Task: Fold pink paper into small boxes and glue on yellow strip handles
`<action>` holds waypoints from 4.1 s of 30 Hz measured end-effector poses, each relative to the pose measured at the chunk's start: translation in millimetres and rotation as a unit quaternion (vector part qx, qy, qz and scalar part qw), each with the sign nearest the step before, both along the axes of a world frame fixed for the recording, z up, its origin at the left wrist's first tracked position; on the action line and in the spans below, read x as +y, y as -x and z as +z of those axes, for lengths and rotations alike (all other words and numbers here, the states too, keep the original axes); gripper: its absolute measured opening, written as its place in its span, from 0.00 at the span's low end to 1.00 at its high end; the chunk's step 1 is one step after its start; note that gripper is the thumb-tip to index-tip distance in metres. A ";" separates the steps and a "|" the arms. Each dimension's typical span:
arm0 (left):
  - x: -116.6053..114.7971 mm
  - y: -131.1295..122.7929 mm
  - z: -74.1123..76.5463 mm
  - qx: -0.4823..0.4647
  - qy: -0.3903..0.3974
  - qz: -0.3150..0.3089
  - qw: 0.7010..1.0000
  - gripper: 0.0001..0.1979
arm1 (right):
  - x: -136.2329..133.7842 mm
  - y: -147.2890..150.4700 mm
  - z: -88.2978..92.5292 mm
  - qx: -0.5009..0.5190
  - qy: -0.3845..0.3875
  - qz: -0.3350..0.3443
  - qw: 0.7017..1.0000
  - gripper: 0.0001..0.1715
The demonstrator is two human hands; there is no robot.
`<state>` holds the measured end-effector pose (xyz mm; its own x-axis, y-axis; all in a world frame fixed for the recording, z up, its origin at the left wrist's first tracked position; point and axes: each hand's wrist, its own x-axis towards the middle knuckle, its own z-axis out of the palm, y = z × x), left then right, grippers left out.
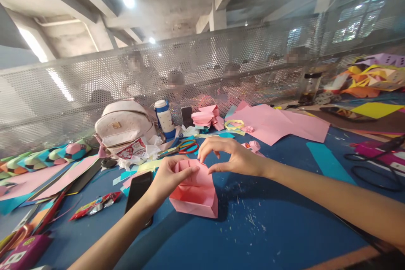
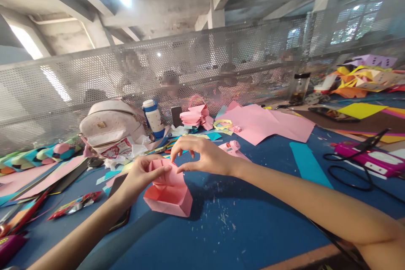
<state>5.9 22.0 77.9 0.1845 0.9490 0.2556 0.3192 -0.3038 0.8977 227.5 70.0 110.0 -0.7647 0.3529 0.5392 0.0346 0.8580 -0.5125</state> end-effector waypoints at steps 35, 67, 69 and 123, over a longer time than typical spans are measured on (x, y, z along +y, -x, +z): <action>-5.0 -2.7 0.0 0.138 -0.019 -0.063 0.988 0.11 | 12.7 4.0 -21.3 -0.096 0.326 0.134 0.931 0.13; -7.8 -7.2 0.4 0.067 -0.032 -0.009 0.997 0.07 | -17.0 10.8 -16.2 -0.013 0.175 -0.092 0.980 0.09; -8.2 -7.0 0.1 0.060 -0.036 0.002 0.998 0.06 | -18.1 11.9 -16.3 0.003 0.188 -0.108 0.976 0.08; -8.1 -8.3 -6.1 -0.090 -0.045 0.067 0.993 0.13 | -3.3 16.4 -41.9 0.142 0.047 -0.149 0.977 0.04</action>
